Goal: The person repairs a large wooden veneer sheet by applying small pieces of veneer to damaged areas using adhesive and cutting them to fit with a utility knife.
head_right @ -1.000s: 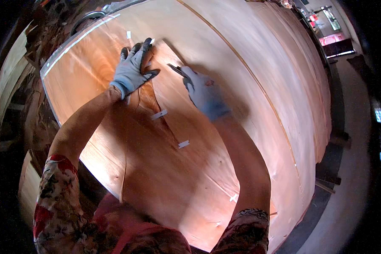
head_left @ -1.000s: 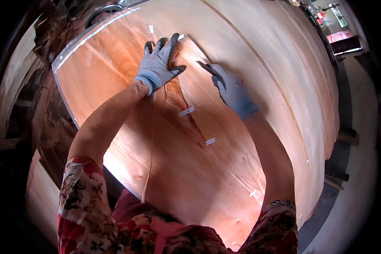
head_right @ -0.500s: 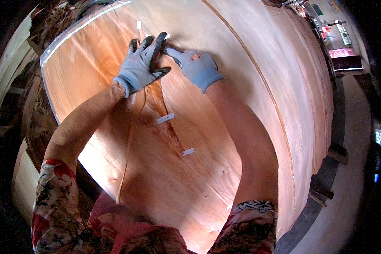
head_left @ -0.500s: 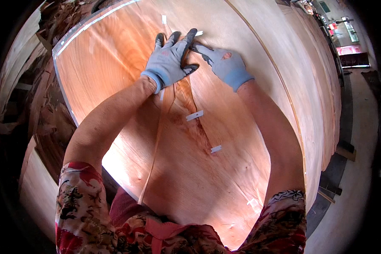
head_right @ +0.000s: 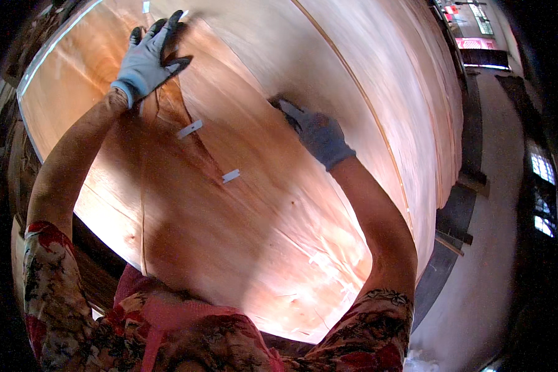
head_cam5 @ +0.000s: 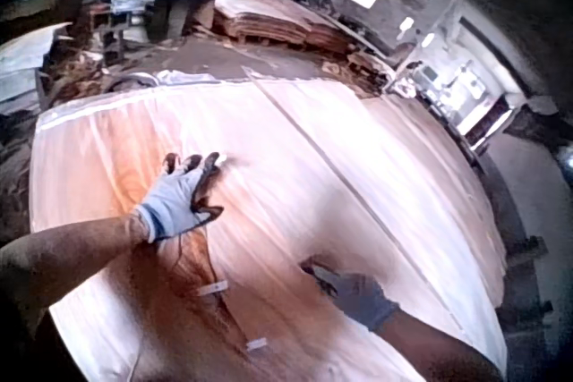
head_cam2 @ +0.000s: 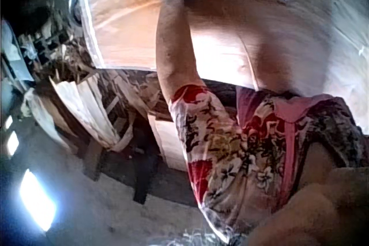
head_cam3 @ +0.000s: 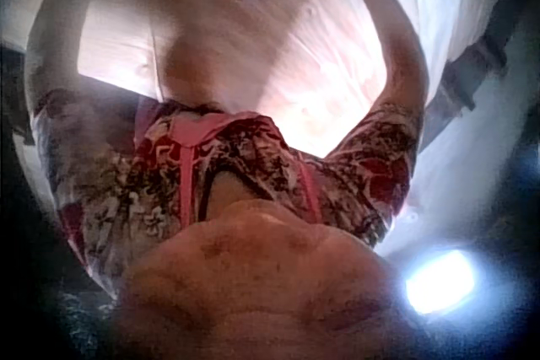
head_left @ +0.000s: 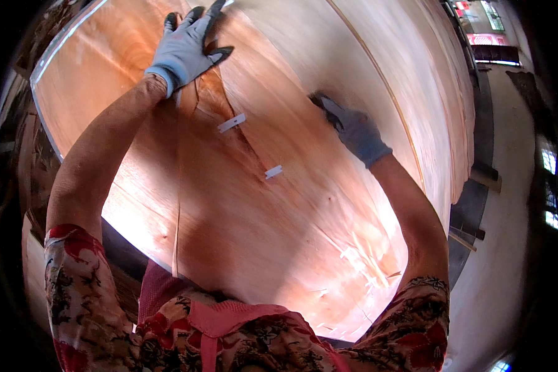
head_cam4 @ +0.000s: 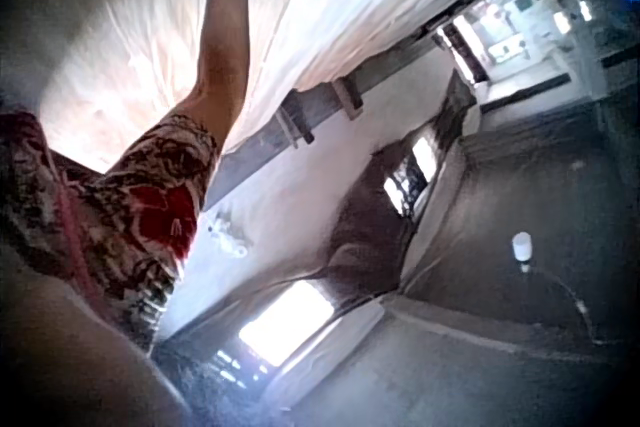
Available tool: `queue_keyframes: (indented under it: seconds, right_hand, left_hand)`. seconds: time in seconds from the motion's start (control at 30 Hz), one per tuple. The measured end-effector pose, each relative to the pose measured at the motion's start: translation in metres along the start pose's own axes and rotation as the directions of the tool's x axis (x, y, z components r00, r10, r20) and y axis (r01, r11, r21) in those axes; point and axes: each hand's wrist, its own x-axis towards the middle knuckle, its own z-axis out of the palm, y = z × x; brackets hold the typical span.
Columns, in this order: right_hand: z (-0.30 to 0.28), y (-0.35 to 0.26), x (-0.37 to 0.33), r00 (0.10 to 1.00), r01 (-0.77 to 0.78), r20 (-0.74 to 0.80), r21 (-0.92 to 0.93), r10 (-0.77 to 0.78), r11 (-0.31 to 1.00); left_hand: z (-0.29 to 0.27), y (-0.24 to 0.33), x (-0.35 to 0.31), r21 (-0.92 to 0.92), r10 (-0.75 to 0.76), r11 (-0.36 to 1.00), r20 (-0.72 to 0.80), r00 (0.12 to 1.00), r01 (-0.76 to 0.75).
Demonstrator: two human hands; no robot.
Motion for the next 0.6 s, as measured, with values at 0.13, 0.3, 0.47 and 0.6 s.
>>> queue_keyframes:
  seconds: [0.13, 0.3, 0.47, 0.6]
  right_hand:
    - [0.027, 0.018, -0.07, 0.99, -0.002, -0.139, 0.121, 0.019, 0.993]
    - [0.035, 0.037, -0.14, 0.946, -0.32, 0.147, 0.286, 0.288, 0.903]
    - [0.044, 0.042, -0.234, 0.944, -0.321, -0.068, 0.026, 0.322, 0.947]
    - [0.039, 0.021, -0.212, 0.716, -0.437, -0.327, 0.478, 0.617, 0.761]
  left_hand:
    - [0.006, -0.003, 0.0, 0.025, 0.015, 1.0, -0.012, 1.0, -0.014]
    - [-0.001, 0.003, 0.002, -0.067, 0.011, 0.998, 0.021, 1.0, -0.009]
    - [0.004, -0.002, 0.001, -0.113, -0.041, 0.993, -0.095, 0.995, 0.03]
    - [-0.006, -0.009, 0.0, -0.135, -0.21, 0.972, -0.128, 0.969, 0.192]
